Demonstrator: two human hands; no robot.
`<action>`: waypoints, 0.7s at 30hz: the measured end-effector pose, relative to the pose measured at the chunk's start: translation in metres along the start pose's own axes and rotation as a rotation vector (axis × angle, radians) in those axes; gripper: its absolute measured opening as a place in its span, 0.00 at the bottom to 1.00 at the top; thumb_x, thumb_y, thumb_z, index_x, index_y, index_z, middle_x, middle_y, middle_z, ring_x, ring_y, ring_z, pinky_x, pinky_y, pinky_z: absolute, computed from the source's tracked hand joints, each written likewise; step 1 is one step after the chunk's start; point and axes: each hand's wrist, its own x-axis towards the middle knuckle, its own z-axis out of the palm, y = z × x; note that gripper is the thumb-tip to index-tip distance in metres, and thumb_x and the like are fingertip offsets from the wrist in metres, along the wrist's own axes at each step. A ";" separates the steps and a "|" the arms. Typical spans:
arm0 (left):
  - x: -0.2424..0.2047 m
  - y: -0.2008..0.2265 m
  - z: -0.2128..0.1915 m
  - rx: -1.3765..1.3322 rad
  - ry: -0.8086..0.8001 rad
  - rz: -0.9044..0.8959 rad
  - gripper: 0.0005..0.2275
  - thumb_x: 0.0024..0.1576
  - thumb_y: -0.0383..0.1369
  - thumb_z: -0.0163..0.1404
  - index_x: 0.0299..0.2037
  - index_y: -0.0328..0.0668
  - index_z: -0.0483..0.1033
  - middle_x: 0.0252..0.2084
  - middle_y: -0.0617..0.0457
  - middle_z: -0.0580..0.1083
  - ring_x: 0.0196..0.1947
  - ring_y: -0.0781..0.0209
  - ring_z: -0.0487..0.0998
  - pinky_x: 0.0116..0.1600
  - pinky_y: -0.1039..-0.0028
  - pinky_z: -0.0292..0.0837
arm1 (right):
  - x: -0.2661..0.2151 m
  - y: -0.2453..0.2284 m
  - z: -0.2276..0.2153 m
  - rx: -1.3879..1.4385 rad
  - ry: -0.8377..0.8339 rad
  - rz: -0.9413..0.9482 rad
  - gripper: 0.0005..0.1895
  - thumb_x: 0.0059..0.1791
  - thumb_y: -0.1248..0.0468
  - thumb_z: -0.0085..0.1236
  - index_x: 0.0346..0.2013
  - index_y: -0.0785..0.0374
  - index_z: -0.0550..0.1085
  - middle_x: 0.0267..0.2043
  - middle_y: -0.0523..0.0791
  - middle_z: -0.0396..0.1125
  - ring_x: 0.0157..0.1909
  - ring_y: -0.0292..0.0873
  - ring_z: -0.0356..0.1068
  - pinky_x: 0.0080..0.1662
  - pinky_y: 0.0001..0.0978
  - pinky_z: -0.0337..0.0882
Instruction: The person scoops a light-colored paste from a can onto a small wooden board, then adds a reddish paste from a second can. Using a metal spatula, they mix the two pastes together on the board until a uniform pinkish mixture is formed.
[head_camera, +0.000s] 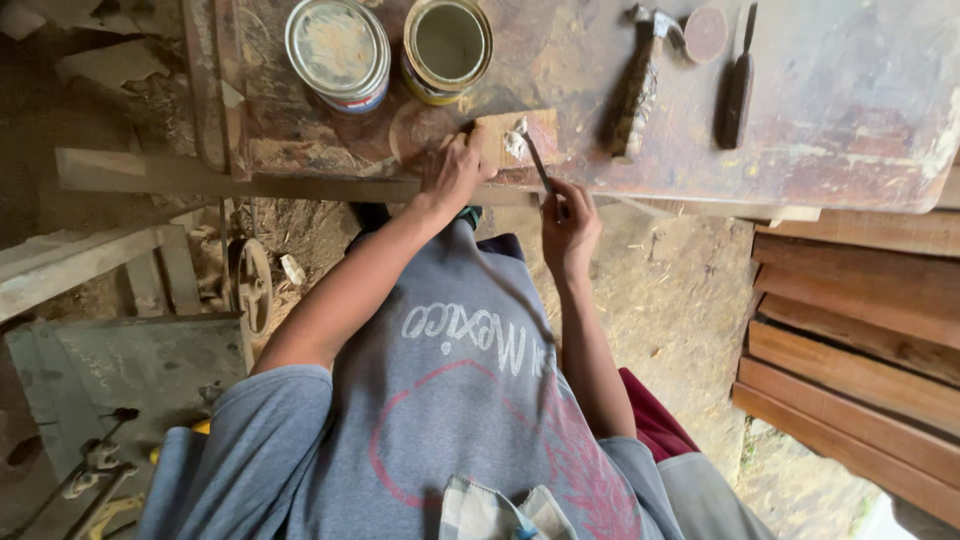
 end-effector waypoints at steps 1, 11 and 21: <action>0.000 0.004 -0.006 -0.011 -0.001 -0.008 0.38 0.45 0.40 0.71 0.63 0.30 0.66 0.44 0.32 0.76 0.45 0.42 0.78 0.46 0.56 0.77 | 0.009 -0.008 -0.008 -0.016 0.004 -0.055 0.11 0.52 0.75 0.58 0.47 0.65 0.79 0.47 0.50 0.74 0.38 0.41 0.76 0.38 0.32 0.76; 0.087 -0.016 -0.095 0.160 0.477 0.136 0.60 0.34 0.43 0.74 0.73 0.29 0.43 0.67 0.21 0.60 0.64 0.30 0.68 0.66 0.49 0.65 | 0.102 -0.078 -0.020 -0.304 -0.193 -0.493 0.10 0.53 0.74 0.59 0.49 0.63 0.80 0.47 0.49 0.73 0.41 0.50 0.76 0.41 0.39 0.75; 0.126 -0.033 -0.092 0.227 -0.057 -0.099 0.61 0.33 0.53 0.74 0.65 0.09 0.50 0.63 0.16 0.61 0.66 0.21 0.59 0.72 0.42 0.45 | 0.154 -0.077 0.023 -0.564 -0.367 -0.700 0.11 0.52 0.73 0.59 0.47 0.61 0.81 0.48 0.46 0.71 0.43 0.49 0.74 0.37 0.40 0.73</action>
